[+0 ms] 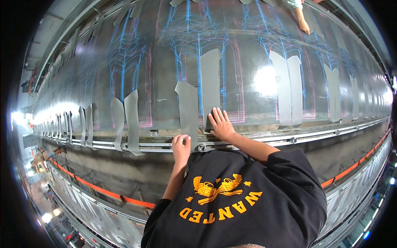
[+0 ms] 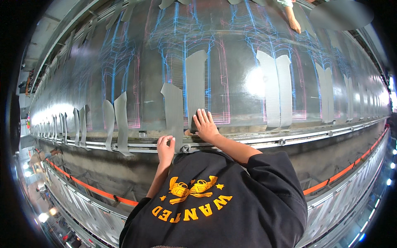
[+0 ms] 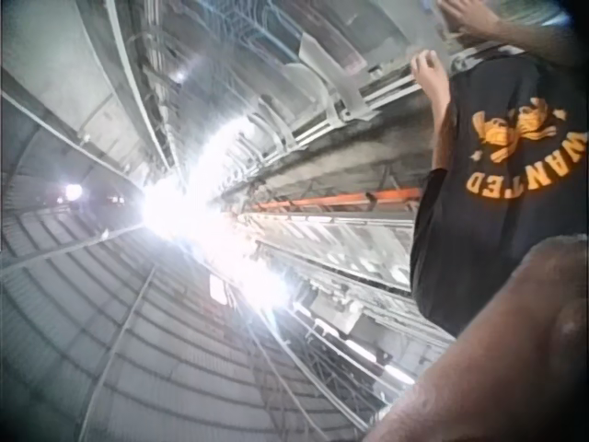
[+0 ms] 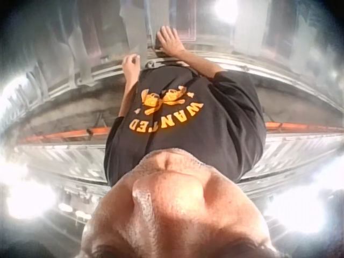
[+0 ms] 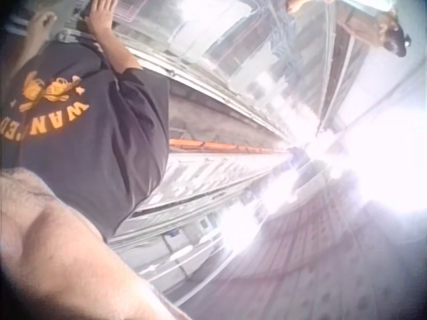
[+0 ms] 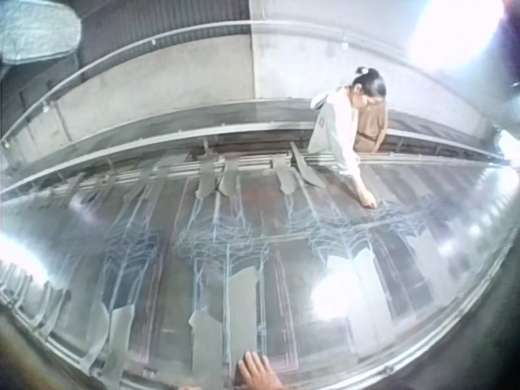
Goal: The person applies strips of gray textured protective film to a large, curved, reflective metal surface. They align the film with blue and pink guide lines projected onto the surface, smooth it down with their hands, and repeat the process for multiple sections along the length of the panel.
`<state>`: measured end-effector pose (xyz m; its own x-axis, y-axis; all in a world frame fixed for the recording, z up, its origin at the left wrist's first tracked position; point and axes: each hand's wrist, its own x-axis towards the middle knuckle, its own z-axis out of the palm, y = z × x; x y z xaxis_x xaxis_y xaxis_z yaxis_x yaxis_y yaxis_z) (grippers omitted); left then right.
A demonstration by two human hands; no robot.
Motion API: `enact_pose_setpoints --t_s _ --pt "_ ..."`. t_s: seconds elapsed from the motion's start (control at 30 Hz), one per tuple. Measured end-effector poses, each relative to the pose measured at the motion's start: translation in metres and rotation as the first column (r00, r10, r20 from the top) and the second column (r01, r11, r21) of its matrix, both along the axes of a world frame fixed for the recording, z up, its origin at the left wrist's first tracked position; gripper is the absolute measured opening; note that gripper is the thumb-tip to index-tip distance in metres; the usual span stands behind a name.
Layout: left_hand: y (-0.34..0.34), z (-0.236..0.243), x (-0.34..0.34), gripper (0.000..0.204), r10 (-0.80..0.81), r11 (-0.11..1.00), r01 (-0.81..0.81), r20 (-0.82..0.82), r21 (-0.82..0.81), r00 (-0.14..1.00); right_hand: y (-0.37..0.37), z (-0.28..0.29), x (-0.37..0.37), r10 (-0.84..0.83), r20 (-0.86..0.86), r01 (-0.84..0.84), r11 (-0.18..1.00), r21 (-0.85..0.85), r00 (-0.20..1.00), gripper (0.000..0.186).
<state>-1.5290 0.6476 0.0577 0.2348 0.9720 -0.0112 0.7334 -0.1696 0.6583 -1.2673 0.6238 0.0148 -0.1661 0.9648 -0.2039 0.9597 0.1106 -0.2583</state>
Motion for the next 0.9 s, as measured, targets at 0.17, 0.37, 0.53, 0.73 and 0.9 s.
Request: enact_pose_setpoints --t_s 0.17,0.37,0.53,0.73,0.9 --pt "0.017 0.012 0.044 0.027 -0.263 0.965 0.261 0.095 0.03 0.96 0.063 0.021 0.042 -0.321 -0.559 0.328 0.94 -0.091 0.764 0.051" --pt "0.036 -0.008 0.071 0.039 -0.531 0.847 0.531 -0.02 -0.013 0.847 0.17 0.02 0.123 -0.659 -0.632 0.643 0.699 -0.314 0.408 0.044" --pt "0.042 -0.027 0.07 0.039 -0.557 0.823 0.554 0.009 -0.122 0.83 0.235 -0.002 0.181 -0.692 -0.67 0.669 0.635 -0.387 0.269 0.037" --pt "0.054 -0.036 0.072 0.035 -0.539 0.822 0.533 0.028 -0.201 0.842 0.307 -0.005 0.198 -0.752 -0.583 0.703 0.592 -0.394 0.307 0.042" --pt "0.058 -0.04 0.082 0.033 -0.533 0.82 0.512 -0.018 -0.256 0.846 0.338 -0.013 0.196 -0.844 -0.413 0.752 0.509 -0.418 0.342 0.046"
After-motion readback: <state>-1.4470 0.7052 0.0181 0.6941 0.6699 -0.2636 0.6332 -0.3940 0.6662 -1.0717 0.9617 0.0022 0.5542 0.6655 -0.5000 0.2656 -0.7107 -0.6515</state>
